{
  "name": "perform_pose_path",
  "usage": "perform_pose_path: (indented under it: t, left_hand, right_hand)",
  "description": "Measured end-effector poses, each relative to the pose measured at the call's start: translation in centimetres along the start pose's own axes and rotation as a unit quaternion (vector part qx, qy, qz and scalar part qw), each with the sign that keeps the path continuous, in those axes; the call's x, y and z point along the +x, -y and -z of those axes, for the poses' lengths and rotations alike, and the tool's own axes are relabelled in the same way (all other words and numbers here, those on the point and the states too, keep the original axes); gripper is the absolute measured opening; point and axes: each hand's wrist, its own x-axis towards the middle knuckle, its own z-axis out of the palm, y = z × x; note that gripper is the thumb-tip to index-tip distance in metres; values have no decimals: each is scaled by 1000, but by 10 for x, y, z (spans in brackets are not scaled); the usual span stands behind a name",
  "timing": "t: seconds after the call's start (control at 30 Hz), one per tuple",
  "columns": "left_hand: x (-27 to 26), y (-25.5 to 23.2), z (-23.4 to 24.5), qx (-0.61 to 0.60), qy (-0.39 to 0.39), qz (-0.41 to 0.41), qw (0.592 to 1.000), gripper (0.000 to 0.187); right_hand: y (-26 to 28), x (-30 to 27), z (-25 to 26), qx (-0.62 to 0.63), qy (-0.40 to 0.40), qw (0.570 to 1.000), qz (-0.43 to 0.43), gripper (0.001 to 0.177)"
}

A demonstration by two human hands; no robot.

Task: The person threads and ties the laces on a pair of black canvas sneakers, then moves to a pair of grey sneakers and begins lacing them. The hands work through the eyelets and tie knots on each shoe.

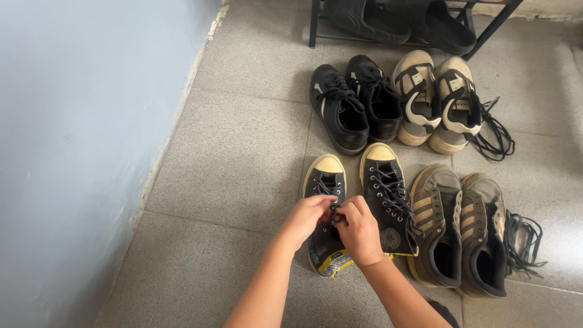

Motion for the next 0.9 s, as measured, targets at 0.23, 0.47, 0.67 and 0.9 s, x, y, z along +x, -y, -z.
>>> perform_pose_path:
  t: [0.23, 0.47, 0.67, 0.9]
  left_hand:
    - [22, 24, 2, 231, -76, -85, 966, 17]
    - [-2, 24, 17, 405, -254, -117, 870, 12]
    - [-24, -5, -42, 228, -275, 54, 932, 92]
    - [-45, 14, -85, 279, -255, 69, 923, 102]
  right_hand:
    - [-9, 15, 5, 17, 5, 1000, -14, 18]
    - [-36, 26, 40, 9, 211, 962, -173, 22]
    - [-64, 27, 66, -320, 108, 930, -145, 87]
    - [-93, 8, 58, -236, 263, 843, -406, 116]
